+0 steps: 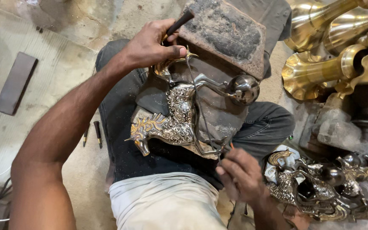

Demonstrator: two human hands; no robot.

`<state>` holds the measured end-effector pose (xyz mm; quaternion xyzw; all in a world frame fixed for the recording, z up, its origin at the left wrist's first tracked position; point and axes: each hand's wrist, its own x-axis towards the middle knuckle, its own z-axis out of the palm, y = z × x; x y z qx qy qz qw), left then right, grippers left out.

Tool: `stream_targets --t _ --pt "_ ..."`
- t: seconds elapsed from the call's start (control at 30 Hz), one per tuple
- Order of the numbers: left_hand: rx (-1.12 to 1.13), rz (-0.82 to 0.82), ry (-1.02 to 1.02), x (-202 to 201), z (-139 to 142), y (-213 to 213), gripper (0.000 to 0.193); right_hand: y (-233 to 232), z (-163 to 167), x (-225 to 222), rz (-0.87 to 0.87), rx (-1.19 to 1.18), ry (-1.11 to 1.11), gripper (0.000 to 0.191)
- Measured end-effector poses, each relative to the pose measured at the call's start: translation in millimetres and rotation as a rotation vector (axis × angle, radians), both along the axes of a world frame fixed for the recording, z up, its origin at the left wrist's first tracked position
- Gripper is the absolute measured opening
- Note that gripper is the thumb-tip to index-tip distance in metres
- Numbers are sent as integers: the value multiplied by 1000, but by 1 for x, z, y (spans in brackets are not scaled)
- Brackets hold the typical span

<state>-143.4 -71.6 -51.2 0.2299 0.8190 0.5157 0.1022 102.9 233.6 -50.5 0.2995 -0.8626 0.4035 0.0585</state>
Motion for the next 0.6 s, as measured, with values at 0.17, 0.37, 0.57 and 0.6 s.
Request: stream_targets --t 0.17,0.37,0.57,0.6 --pt "4 -45 53 4 -2 2 42 3 -8 -30 35 9 174 19" --pt "138 -75 -98 2 -5 0 46 -5 -4 -43 -40 -313 -490 21" --pt "220 -102 -138 -1 -9 -1 47 -27 0 -27 -286 -93 46 24" --pt "242 -97 -167 0 -10 -1 47 -30 1 -23 -293 -61 44 25"
